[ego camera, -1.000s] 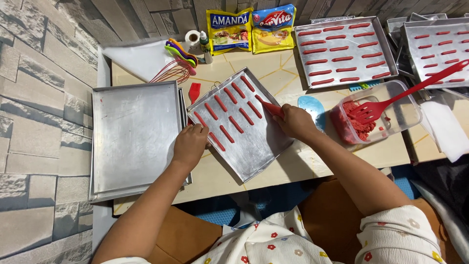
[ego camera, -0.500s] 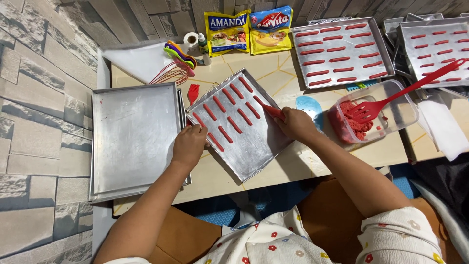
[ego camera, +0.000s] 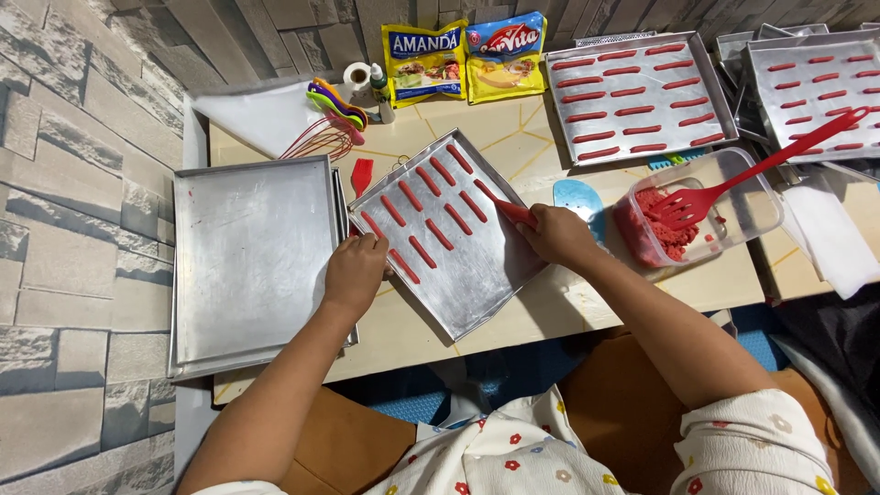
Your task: Piping red dough into uniform strips on a baking tray using a piping bag.
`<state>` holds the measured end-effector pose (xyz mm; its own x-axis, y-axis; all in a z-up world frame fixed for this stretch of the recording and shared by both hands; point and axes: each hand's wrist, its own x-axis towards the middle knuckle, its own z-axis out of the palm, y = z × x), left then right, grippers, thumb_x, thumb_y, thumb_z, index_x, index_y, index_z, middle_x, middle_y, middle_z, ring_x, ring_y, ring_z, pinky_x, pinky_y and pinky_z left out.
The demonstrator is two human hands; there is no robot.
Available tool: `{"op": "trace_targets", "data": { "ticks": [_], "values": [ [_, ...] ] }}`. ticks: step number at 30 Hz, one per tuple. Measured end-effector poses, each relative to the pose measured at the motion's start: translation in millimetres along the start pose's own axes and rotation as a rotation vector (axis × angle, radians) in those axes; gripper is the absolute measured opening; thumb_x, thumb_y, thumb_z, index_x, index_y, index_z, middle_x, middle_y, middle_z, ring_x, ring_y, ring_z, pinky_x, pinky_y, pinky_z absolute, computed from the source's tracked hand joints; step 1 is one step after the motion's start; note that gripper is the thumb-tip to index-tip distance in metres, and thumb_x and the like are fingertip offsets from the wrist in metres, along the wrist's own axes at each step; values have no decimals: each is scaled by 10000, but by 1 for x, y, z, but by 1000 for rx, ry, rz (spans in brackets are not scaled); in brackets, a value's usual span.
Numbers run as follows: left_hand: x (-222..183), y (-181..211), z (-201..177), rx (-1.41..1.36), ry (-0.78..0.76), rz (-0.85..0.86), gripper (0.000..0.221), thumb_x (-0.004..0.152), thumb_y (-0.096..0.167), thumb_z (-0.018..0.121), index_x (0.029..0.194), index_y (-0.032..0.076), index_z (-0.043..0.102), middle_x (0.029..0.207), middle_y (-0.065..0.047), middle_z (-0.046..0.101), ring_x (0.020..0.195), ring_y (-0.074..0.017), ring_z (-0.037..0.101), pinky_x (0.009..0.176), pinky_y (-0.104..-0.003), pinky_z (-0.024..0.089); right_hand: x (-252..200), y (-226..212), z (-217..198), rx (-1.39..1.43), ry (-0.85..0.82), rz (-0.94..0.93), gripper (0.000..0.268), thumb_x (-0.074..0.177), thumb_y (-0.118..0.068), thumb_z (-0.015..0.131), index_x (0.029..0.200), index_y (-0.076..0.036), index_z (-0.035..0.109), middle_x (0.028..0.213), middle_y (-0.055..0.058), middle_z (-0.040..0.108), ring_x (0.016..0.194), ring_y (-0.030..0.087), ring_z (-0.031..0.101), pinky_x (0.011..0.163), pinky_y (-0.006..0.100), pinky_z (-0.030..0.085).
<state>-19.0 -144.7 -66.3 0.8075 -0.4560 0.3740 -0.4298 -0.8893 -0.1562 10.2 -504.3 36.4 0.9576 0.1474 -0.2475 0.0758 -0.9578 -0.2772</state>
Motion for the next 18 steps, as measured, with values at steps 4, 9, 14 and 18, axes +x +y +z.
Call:
{"op": "trace_targets", "data": {
  "ticks": [4,9,14,18],
  "values": [
    [-2,1,4,14,21,3,78,881,112,653,896,181,686,790,5,660,786,-169,727,936,-310,525,-1,0,0,-5,-3,18,334,950,-260,657,1149,-1,728,899,217,751,875,418,751,726,484,607],
    [-2,0,8,18,28,1,78,873,101,664,885,174,689,781,0,660,769,-173,724,919,-309,530,-3,-2,-3,17,-19,19,345,946,-257,659,1158,6,727,907,231,750,896,436,746,734,503,604],
    [2,2,-6,14,27,4,77,871,98,663,882,170,688,781,-3,662,761,-179,725,908,-316,534,-1,1,-1,18,-20,21,348,948,-266,657,1162,-2,731,904,223,752,891,428,749,732,499,607],
    [3,2,-11,5,20,0,79,876,99,651,872,171,682,775,-4,657,749,-180,722,909,-311,530,2,8,3,15,-20,-1,358,943,-276,660,1154,5,728,877,218,747,883,440,746,721,526,609]
  ]
}}
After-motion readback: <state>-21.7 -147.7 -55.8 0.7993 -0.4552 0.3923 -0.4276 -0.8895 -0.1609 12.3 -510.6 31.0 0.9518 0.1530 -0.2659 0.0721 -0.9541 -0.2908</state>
